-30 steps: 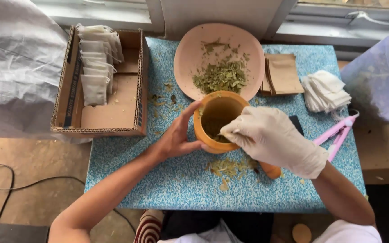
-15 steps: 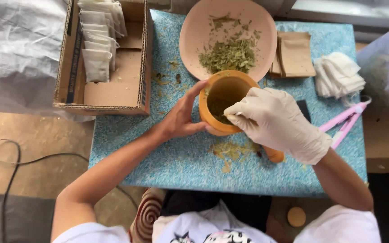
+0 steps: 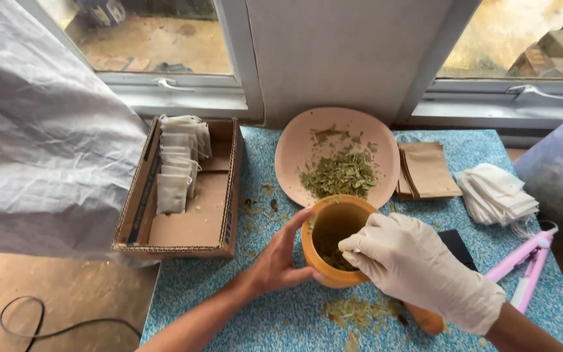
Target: Scooping ground tea from a mortar into small tea bags using a plastic spoon and stirring with a wooden pestle.
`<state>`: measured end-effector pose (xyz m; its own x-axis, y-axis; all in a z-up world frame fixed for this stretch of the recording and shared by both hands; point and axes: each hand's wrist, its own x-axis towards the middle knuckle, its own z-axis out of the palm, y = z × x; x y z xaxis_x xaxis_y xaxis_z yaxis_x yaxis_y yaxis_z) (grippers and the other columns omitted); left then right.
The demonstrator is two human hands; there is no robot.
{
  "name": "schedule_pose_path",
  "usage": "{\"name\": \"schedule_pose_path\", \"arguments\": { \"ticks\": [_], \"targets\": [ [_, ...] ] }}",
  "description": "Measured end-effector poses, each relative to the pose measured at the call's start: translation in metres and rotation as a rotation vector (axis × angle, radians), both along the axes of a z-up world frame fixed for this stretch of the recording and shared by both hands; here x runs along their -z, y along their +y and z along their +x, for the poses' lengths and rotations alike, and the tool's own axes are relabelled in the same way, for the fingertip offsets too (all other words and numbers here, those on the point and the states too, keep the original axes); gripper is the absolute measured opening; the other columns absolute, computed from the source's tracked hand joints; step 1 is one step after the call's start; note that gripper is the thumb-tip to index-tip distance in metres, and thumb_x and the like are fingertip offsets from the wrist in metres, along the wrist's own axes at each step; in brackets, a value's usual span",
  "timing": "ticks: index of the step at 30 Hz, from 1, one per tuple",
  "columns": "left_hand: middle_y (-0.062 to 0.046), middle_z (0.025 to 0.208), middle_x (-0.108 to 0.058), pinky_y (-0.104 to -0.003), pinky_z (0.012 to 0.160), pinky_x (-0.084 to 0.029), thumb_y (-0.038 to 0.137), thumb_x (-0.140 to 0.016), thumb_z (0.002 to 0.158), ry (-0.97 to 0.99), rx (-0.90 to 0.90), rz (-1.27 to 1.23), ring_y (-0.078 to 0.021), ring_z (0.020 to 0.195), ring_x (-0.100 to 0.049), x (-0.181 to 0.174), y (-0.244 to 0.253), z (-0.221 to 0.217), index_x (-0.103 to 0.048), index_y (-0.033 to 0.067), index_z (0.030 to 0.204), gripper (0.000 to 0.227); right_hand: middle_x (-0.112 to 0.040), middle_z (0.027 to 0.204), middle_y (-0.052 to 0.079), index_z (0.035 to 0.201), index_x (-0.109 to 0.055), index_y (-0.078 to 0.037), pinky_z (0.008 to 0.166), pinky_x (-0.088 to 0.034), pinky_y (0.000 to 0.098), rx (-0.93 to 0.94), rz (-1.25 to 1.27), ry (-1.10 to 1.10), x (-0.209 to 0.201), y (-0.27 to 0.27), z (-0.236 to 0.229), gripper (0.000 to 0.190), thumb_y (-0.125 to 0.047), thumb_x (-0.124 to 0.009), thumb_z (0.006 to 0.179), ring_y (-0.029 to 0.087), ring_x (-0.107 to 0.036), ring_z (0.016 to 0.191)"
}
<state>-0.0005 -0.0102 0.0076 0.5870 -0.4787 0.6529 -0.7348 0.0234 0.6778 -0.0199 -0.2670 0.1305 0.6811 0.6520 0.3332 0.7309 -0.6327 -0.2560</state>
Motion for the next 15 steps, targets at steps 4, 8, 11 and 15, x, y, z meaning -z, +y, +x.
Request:
{"name": "schedule_pose_path", "arguments": {
  "ticks": [4, 8, 11, 15],
  "targets": [
    [-0.036, 0.163, -0.047, -0.07, 0.117, -0.056, 0.065, -0.054, 0.117, 0.03, 0.029, 0.0, -0.0508, 0.144, -0.06, -0.018, 0.002, -0.003, -0.013, 0.0176, 0.172, 0.083, -0.07, 0.081, 0.001, 0.097, -0.081, -0.026, 0.064, -0.052, 0.044, -0.015, 0.038, 0.007, -0.001, 0.001, 0.003, 0.01, -0.029, -0.072, 0.099, 0.029, -0.069, 0.073],
    [-0.036, 0.158, -0.052, -0.066, 0.111, -0.061, 0.068, -0.053, 0.116, 0.053, 0.005, 0.0, -0.0478, 0.138, -0.064, -0.007, 0.002, -0.006, -0.015, 0.014, 0.17, 0.085, -0.072, 0.084, 0.0, 0.105, -0.083, -0.025, 0.062, -0.053, 0.0442, 0.075, -0.049, 0.025, 0.002, -0.001, -0.001, 0.017, -0.035, -0.069, 0.102, 0.028, -0.068, 0.073],
    [-0.037, 0.158, -0.052, -0.067, 0.111, -0.061, 0.067, -0.054, 0.114, 0.059, 0.003, 0.051, -0.0495, 0.138, -0.063, -0.005, 0.004, -0.003, -0.012, 0.0168, 0.171, 0.086, -0.073, 0.082, 0.001, 0.1, -0.079, -0.021, 0.06, -0.051, 0.0451, 0.08, -0.089, -0.085, -0.003, 0.002, 0.0, 0.014, -0.031, -0.07, 0.103, 0.028, -0.065, 0.071],
    [-0.034, 0.163, -0.049, -0.066, 0.118, -0.057, 0.065, -0.06, 0.11, 0.02, -0.037, 0.077, -0.0476, 0.146, -0.059, 0.007, 0.008, 0.003, -0.016, 0.0124, 0.17, 0.091, -0.066, 0.079, 0.001, 0.092, -0.075, -0.023, 0.064, -0.047, 0.0426, -0.039, -0.019, 0.119, -0.021, 0.004, -0.003, 0.016, -0.025, -0.066, 0.105, 0.027, -0.063, 0.071]
  ]
}}
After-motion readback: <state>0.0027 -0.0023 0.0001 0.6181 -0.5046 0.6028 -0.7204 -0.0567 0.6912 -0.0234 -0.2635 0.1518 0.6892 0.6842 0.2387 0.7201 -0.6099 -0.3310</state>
